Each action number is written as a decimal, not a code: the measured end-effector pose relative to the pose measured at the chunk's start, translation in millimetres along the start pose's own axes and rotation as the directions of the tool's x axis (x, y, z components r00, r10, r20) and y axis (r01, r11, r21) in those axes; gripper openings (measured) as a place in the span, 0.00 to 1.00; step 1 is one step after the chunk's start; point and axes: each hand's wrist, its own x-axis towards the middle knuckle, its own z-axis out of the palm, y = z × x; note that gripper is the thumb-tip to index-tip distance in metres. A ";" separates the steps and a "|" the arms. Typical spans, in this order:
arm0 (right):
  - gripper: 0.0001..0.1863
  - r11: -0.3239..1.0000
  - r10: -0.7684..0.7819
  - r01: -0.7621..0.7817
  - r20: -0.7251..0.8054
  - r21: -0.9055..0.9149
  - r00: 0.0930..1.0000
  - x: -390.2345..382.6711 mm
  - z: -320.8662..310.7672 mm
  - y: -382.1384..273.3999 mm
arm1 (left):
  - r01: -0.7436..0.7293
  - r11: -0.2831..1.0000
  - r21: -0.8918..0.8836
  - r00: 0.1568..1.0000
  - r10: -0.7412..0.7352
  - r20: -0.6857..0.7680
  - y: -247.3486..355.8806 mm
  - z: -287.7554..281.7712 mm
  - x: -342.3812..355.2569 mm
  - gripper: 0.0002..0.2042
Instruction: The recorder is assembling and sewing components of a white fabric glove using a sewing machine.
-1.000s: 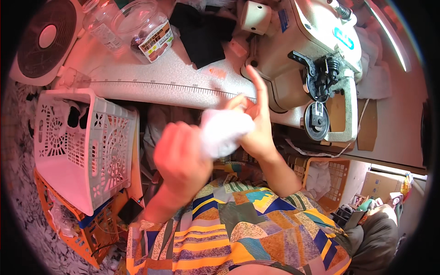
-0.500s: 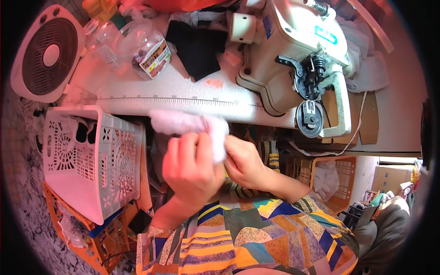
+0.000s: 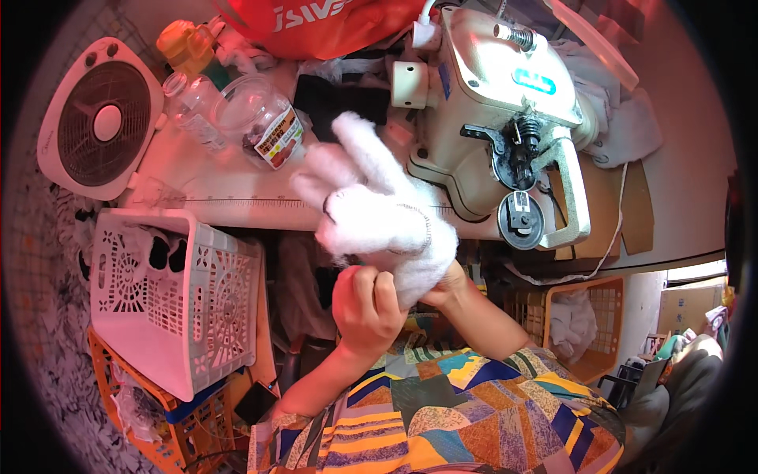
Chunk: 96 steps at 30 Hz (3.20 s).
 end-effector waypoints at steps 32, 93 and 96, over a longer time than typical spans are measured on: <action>0.31 0.999 -0.008 0.005 -0.073 -0.032 0.997 2.4 20.2 -29.8 | -0.126 0.733 -0.669 0.989 0.144 -0.029 -0.1 -33.1 22.5 0.10; 0.24 0.828 0.559 -0.543 0.274 -0.142 0.782 -80.8 -58.7 6.2 | 0.606 0.532 -0.591 0.696 -0.714 0.071 -49.5 32.7 -13.6 0.12; 0.26 0.806 0.591 -0.571 -0.156 0.156 0.792 -121.1 -101.5 -1.8 | 0.703 0.338 -0.626 0.573 -0.791 0.216 -65.3 50.2 -29.9 0.15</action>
